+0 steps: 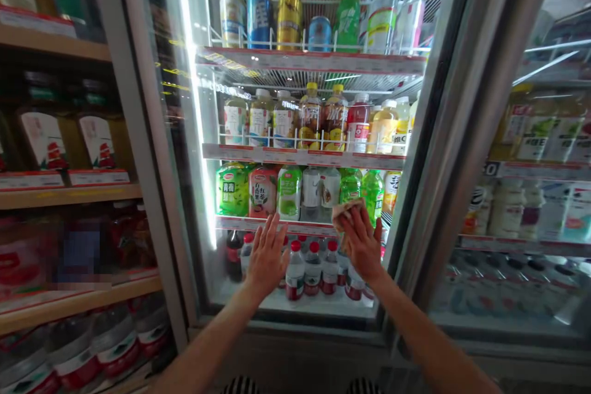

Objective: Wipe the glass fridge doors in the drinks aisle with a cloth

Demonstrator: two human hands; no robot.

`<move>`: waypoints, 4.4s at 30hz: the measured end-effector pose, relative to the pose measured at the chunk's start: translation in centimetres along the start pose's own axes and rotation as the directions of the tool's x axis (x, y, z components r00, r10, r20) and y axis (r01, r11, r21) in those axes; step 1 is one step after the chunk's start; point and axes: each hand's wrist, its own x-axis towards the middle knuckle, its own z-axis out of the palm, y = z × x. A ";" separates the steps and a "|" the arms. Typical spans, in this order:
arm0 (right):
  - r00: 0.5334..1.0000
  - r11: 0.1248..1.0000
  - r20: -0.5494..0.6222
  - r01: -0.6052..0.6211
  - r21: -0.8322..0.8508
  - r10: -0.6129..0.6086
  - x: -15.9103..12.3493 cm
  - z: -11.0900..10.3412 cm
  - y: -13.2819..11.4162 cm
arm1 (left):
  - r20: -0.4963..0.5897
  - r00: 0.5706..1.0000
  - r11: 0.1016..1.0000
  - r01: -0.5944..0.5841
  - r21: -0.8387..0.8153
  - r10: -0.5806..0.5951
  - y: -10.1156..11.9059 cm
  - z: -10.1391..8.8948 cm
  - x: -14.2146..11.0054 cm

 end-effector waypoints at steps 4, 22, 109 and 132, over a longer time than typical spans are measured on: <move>0.998 0.998 0.058 0.001 -0.064 0.003 -4.4 -0.6 1.3 | -0.004 1.000 1.000 -0.013 0.005 0.013 0.2 0.1 0.4; 0.930 0.946 -0.222 -0.315 -0.076 0.292 -3.7 -0.2 5.6 | -0.091 0.994 0.999 0.052 -0.015 -0.053 -1.5 -0.3 2.3; 0.974 0.997 -0.227 -0.006 -0.083 -0.013 14.9 -1.0 5.3 | -0.300 0.954 1.000 0.015 0.020 -0.008 -4.7 -4.4 14.4; 0.916 0.951 -0.260 -0.306 0.040 0.305 23.7 -2.1 6.1 | -0.357 0.934 0.999 -0.025 -0.039 0.009 -4.5 -5.0 15.0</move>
